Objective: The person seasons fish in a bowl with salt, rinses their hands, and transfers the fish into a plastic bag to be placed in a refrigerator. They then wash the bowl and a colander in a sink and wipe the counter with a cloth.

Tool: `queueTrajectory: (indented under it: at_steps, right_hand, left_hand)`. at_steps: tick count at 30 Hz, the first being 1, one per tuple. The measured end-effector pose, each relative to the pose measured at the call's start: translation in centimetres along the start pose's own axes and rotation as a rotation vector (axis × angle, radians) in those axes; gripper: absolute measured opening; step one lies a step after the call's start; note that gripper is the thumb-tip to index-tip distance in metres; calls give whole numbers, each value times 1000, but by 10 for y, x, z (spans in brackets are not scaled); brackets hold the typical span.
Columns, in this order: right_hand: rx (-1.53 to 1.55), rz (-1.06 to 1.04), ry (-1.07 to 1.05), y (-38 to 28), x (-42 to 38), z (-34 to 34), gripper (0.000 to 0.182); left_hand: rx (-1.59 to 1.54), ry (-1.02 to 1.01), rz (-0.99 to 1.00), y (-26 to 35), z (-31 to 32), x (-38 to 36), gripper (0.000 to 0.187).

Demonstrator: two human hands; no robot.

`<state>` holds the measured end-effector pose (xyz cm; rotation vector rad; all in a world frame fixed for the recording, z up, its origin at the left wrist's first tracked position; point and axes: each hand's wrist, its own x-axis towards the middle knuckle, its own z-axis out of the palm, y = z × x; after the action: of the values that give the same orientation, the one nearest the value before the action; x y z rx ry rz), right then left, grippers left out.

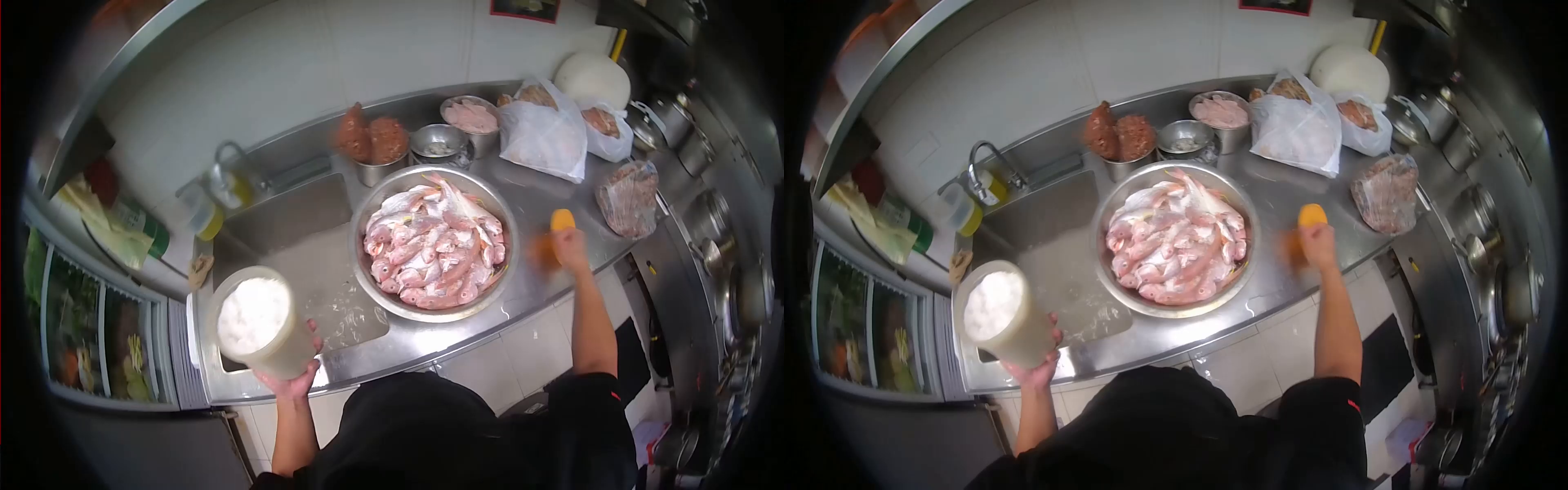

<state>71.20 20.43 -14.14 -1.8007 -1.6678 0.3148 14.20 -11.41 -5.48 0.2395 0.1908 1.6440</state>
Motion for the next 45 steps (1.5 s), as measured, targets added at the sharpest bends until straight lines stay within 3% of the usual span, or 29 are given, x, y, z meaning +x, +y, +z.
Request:
queueTrajectory:
  at_steps: [1, 3, 5, 7, 10, 14, 19, 20, 23, 24, 27, 30, 33, 35, 37, 39, 40, 41, 42, 43, 45]
  right_hand:
    - [217, 227, -77, -14, 2, -26, 40]
    - [703, 254, -71, -29, 3, -59, 42]
    - [860, 122, -11, -98, -9, -88, 29]
    - [751, -148, 8, -191, -38, -107, 25]
    - [689, -515, -220, -302, -84, -99, 10]
    - [413, -1005, -417, -409, -143, -39, 19]
    - [407, -1187, -640, -475, -181, 5, 29]
    - [364, -1225, -725, -474, -177, 17, 38]
    - [100, -1218, -576, -507, -187, 2, 85]
    - [-18, -1192, -635, -508, -185, 18, 120]
    - [136, -1128, -647, -520, -192, 57, 112]
    - [227, -498, -611, -511, -203, 129, 100]
    - [445, 331, -1054, -551, -217, 110, 100]
    - [228, 128, -1286, -550, -220, 90, 105]
    - [19, 72, -1456, -536, -218, 80, 103]
    - [-25, -545, -781, -547, -253, 48, 106]
    - [-13, -711, -506, -525, -253, 74, 113]
    - [-16, -899, -431, -521, -251, 72, 122]
    - [41, -896, -456, -516, -251, 84, 123]
    - [102, -912, -481, -509, -252, 97, 124]
    - [173, -696, -510, -508, -257, 83, 124]
  left_hand:
    - [-7, 29, 0, -4, 0, 2, 94]
    - [7, 40, -23, -9, 1, 8, 95]
    - [36, 27, -50, -12, -1, 17, 93]
    - [65, 16, -102, -16, -1, 27, 92]
    - [54, -25, -126, -20, 7, 42, 93]
    - [30, -94, -237, -15, 0, 55, 89]
    - [105, -57, -252, 17, -13, 58, 78]
    - [98, -59, -275, 27, -16, 57, 79]
    - [129, -57, -339, 59, -26, 52, 79]
    - [157, -65, -355, 71, -30, 51, 79]
    - [212, -39, -273, 97, -38, 55, 78]
    - [428, 35, -89, 115, -54, 59, 76]
    - [537, 118, -1, 132, -104, 77, 75]
    - [406, 93, -97, 153, -118, 67, 76]
    - [365, 89, -165, 149, -74, 47, 77]
    - [407, 265, -255, 146, -70, 38, 75]
    - [429, 300, -297, 145, -62, 36, 74]
    - [439, 328, -317, 137, -55, 34, 76]
    - [426, 114, -392, 138, -71, 43, 83]
    - [437, 39, -408, 130, -66, 50, 83]
    - [460, -3, -416, 103, -44, 57, 84]
